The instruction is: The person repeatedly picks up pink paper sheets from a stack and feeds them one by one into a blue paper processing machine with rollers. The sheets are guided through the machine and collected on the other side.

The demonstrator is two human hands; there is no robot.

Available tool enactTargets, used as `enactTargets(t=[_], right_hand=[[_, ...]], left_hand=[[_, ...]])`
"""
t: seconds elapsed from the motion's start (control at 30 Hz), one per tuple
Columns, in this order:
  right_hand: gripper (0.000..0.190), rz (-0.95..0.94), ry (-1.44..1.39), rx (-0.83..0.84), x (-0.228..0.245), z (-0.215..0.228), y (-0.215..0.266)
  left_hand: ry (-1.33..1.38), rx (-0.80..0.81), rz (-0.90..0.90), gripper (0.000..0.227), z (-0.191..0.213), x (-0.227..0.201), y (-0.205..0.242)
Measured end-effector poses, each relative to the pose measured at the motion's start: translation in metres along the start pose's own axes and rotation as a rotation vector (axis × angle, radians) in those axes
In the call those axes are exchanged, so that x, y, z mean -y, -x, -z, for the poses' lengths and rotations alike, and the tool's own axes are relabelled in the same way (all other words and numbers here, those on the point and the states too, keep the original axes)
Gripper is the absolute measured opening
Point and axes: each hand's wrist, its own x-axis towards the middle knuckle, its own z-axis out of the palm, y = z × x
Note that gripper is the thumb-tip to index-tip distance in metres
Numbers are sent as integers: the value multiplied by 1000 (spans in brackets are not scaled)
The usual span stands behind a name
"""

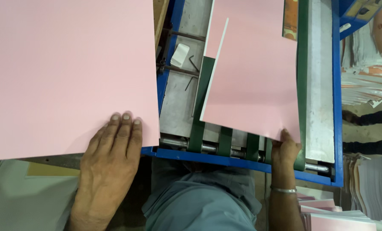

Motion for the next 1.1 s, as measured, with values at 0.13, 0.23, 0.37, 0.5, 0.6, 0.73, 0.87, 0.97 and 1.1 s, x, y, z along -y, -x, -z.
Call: enactTargets(t=[0.13, 0.23, 0.37, 0.5, 0.6, 0.73, 0.87, 0.97, 1.1], right_hand=[[32, 28, -54, 74, -24, 34, 13], [33, 47, -72, 122, -38, 61, 32], [33, -32, -33, 76, -49, 81, 70], [35, 12, -71, 107, -52, 81, 79], [37, 21, -43, 83, -51, 63, 65], [46, 11, -51, -57, -46, 21, 31], [43, 23, -114, 48, -45, -12, 2], [38, -58, -121, 223, -50, -24, -15], [39, -245, -27, 355, -59, -19, -17]], left_hand=[[40, -98, 11, 39, -1, -1, 1], [65, -214, 37, 42, -2, 0, 2], [40, -279, 54, 46, -7, 4, 0], [49, -260, 36, 27, -11, 3, 7], [57, -293, 51, 22, -13, 2, 10], [72, -345, 51, 19, -18, 2, 13], [75, -375, 44, 19, -22, 3, 12], [66, -382, 32, 20, -24, 3, 10], [53, -378, 17, 23, -23, 2, 10]])
